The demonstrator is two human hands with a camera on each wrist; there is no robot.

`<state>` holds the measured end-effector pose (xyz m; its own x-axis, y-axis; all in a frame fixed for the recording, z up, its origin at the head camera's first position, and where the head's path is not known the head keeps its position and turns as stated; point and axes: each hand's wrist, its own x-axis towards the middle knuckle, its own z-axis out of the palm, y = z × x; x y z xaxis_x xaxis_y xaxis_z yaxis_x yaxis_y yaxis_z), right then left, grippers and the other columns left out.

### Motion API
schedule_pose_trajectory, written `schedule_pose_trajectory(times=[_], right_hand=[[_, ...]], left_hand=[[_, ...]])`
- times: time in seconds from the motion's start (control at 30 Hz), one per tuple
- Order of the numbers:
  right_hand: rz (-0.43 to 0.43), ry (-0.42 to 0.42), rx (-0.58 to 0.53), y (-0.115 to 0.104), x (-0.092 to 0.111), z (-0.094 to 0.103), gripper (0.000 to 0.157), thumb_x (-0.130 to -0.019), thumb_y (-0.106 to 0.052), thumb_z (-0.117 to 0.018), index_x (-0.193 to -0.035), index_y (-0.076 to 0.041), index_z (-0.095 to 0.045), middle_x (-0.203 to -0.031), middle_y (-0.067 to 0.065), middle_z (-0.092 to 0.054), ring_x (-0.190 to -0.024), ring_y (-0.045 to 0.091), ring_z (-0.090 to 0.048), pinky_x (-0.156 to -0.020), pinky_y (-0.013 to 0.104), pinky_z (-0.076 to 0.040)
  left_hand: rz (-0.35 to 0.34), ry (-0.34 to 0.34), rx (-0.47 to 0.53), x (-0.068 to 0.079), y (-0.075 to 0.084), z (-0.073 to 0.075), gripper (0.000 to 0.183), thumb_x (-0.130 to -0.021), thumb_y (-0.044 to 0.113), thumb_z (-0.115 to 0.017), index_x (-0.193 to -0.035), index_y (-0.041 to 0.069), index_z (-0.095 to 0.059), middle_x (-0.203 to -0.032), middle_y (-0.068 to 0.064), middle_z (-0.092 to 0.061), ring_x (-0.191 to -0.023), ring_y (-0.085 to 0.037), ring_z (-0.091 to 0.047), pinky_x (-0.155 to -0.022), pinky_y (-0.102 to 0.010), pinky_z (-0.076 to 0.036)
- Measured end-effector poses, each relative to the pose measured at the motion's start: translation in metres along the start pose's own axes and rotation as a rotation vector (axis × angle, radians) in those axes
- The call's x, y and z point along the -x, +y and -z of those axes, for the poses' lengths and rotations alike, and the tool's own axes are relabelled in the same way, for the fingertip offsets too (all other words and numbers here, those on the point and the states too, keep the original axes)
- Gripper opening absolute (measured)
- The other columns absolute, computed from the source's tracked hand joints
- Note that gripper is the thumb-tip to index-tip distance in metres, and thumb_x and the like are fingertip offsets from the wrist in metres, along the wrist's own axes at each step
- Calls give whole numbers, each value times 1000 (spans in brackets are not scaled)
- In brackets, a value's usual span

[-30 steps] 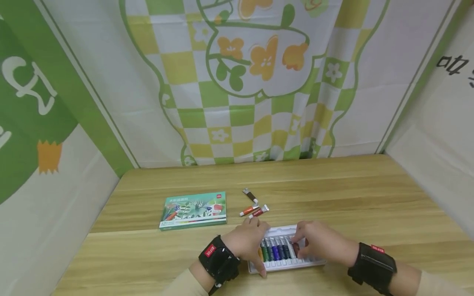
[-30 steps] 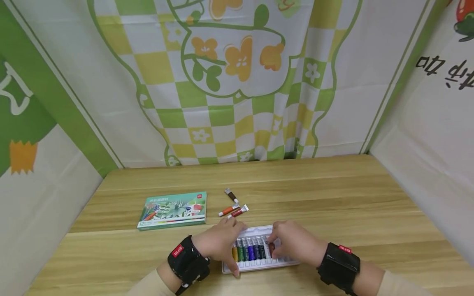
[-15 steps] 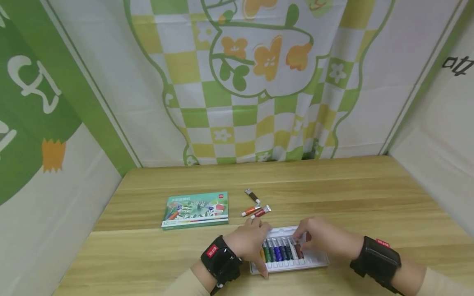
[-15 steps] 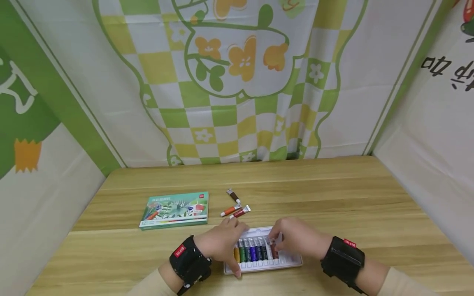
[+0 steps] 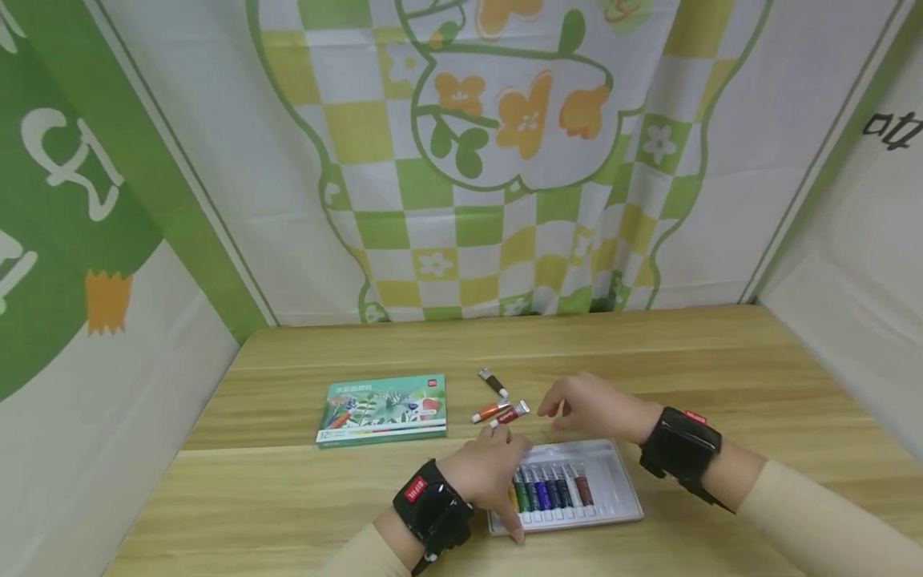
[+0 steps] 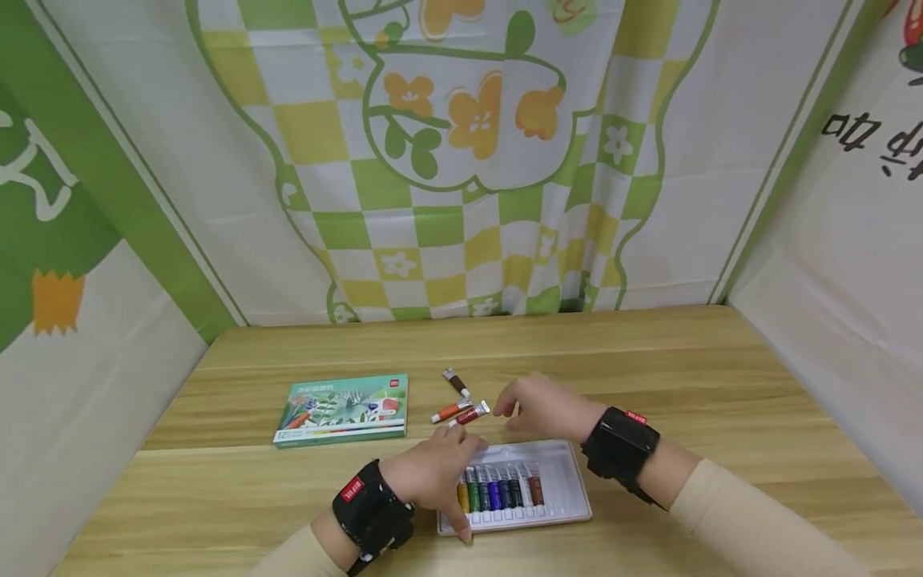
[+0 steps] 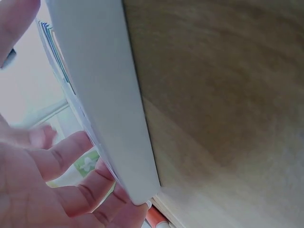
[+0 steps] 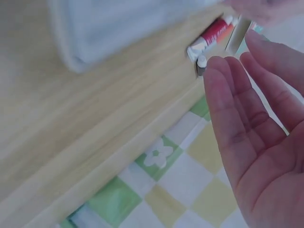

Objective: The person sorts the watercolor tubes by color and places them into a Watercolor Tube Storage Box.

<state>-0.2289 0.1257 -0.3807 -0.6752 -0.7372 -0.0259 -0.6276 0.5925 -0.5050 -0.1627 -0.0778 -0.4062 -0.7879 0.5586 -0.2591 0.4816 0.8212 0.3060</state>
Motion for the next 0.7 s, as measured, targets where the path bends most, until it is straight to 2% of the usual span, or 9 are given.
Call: schedule_pose_trajectory(times=[0.2,0.4,0.57,0.7], right_hand=[[-6,-21,42,-2,-43,2,17,-82,-3,-73,-98,-5,-73,-93,7,-70,-79,13,-60,-69,28,-52],[-33,-33,95,-5,-75,3,17,-81,-4,-74,-98,-5,-73,-85,2,-68,-78,14,-59,-69,29,-50],[-120,-45,108,-3,-97,-5,21,-80,-8,-76,-101,-6,-73,-87,3,-67,-78,15,-58,-69,30,-50],[-234,-23,90,-3,-111,-14,30,-80,-13,-78,-108,-4,-70,-85,3,-66,-74,14,-57,-66,29,-49]], left_hand=[[-11,5,-30,0,-2,0,104,-46,52,-93,-132,12,-51,-119,-8,-51,-109,-22,-44,-88,-36,-48],[-10,5,-51,0,-1,2,103,-47,54,-92,-132,12,-51,-120,-8,-51,-109,-22,-44,-88,-36,-48],[-15,0,-63,0,0,3,103,-47,55,-92,-131,13,-51,-121,-8,-52,-109,-22,-45,-89,-36,-48],[-24,0,-68,1,0,3,103,-46,55,-92,-131,13,-51,-121,-9,-51,-109,-23,-45,-88,-35,-49]])
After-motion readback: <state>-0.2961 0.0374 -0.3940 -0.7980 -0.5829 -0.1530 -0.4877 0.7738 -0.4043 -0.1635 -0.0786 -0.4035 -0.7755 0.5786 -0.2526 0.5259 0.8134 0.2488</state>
